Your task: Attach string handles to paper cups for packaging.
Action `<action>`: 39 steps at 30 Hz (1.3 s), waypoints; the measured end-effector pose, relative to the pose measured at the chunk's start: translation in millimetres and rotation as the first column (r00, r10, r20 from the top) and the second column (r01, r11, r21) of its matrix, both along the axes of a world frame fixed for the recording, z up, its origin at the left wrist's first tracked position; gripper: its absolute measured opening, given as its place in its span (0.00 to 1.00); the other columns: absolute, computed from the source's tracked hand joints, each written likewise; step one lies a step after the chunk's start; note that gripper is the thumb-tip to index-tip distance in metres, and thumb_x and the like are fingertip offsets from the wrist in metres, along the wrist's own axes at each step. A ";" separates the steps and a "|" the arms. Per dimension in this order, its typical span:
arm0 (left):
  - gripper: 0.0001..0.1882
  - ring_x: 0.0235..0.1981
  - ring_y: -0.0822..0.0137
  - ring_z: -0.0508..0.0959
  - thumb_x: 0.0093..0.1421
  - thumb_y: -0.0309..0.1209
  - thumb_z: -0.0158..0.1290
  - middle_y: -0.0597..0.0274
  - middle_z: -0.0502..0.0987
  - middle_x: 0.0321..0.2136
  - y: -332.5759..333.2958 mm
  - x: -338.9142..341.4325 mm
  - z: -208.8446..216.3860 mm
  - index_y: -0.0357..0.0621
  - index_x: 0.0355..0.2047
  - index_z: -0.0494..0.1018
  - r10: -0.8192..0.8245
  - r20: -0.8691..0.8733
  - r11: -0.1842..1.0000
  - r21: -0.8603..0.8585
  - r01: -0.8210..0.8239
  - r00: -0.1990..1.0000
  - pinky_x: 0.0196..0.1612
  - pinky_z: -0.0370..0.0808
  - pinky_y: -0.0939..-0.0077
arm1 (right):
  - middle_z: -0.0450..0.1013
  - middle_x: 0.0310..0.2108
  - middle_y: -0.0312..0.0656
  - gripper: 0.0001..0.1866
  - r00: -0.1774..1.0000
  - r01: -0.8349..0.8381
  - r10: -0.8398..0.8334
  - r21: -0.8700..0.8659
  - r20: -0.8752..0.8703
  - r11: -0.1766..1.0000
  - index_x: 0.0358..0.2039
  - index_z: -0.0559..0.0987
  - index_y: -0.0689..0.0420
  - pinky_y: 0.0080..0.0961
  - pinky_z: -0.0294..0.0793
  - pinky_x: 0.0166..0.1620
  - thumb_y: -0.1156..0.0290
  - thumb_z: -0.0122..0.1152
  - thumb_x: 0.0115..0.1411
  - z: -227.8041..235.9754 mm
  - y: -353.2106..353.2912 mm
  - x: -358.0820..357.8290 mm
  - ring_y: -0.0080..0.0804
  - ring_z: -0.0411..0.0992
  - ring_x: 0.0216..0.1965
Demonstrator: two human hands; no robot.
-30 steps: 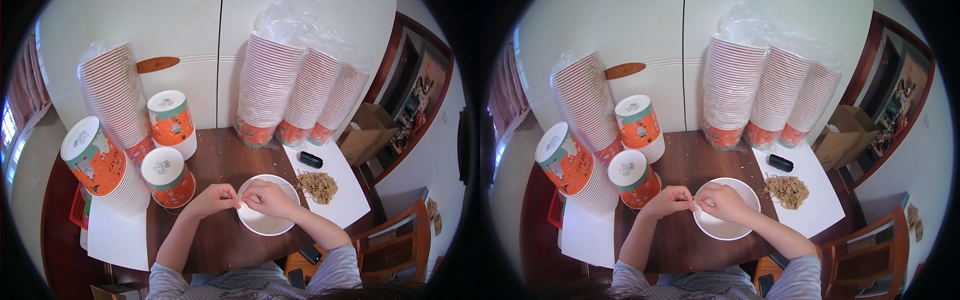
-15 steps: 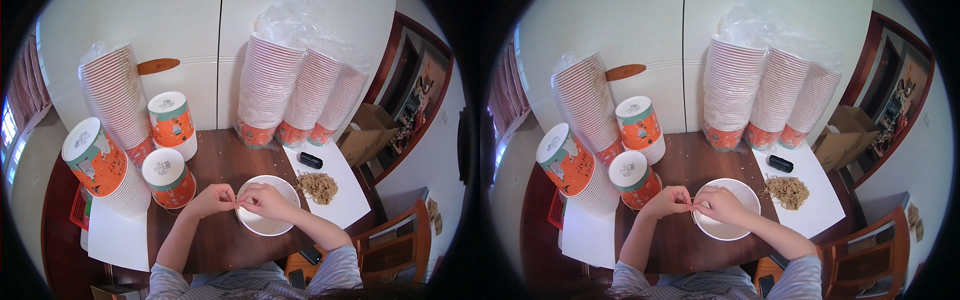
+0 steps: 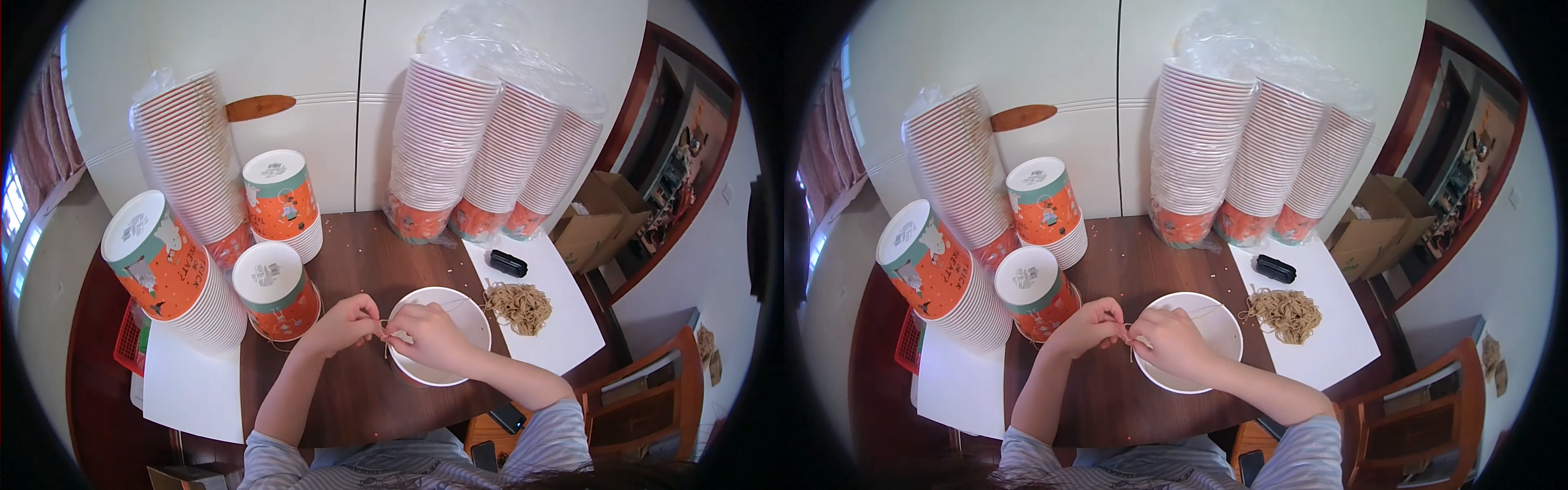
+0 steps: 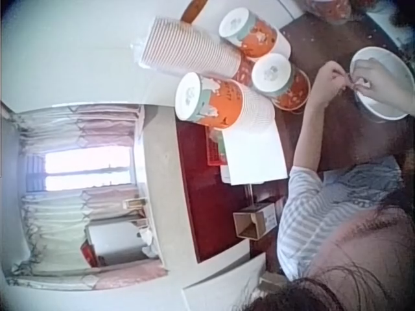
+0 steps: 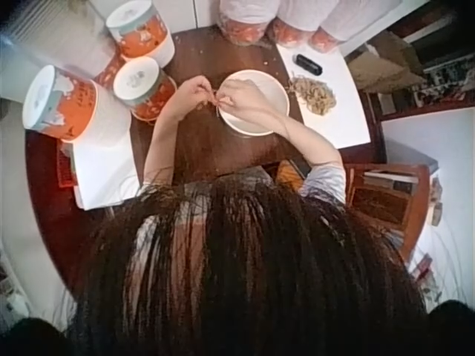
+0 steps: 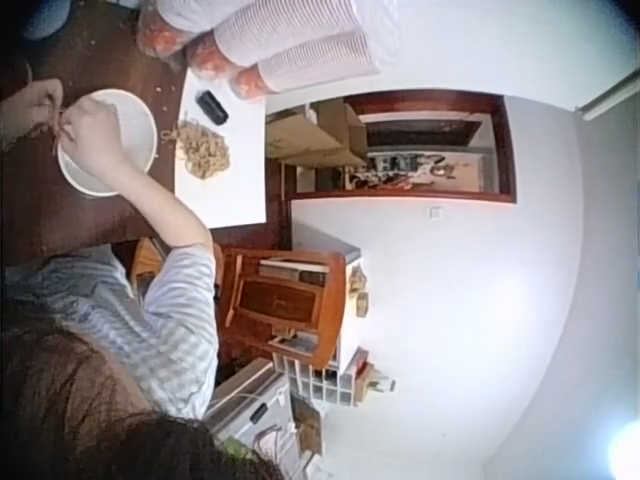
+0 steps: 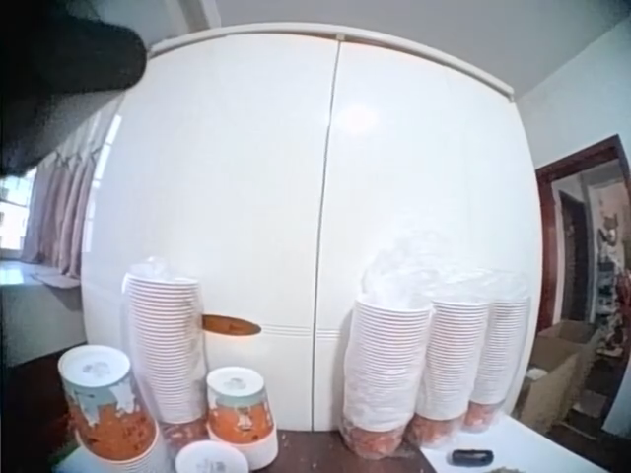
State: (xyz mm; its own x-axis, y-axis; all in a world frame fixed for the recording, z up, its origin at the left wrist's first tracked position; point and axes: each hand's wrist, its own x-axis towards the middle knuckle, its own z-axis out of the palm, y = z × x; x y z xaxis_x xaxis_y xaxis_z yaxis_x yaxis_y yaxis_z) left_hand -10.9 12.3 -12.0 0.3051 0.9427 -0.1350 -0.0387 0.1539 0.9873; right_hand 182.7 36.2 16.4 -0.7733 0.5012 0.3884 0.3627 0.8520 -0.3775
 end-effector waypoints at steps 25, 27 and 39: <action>0.06 0.30 0.81 0.70 0.51 0.26 0.54 0.71 0.71 0.28 -0.7 0.7 -7.3 0.42 0.31 0.72 -0.187 -0.018 0.972 0.141 0.188 0.982 0.32 0.67 0.88 | 0.68 0.23 0.35 0.05 0.979 -0.076 -0.057 -0.606 -0.197 0.792 0.24 0.73 0.59 0.18 0.66 0.27 0.74 0.59 0.47 -23.2 23.1 4.0 0.20 0.67 0.23; 0.06 0.30 0.80 0.69 0.51 0.25 0.54 0.71 0.71 0.28 -0.3 2.9 -3.1 0.42 0.30 0.72 -0.194 -0.136 0.961 0.171 0.216 0.972 0.33 0.66 0.88 | 0.68 0.22 0.34 0.04 0.976 -0.093 -0.059 -0.644 -0.211 0.759 0.24 0.73 0.59 0.18 0.66 0.28 0.74 0.59 0.48 -22.8 23.3 4.7 0.19 0.66 0.23; 0.03 0.21 0.84 0.64 0.55 0.28 0.50 0.69 0.74 0.25 -3.3 -7.1 5.7 0.44 0.27 0.72 -0.167 0.193 0.986 0.032 0.164 0.967 0.23 0.60 0.90 | 0.67 0.21 0.31 0.04 0.980 -0.050 -0.089 -0.648 -0.180 0.760 0.28 0.73 0.58 0.15 0.63 0.26 0.73 0.56 0.51 -12.5 24.1 10.8 0.15 0.62 0.21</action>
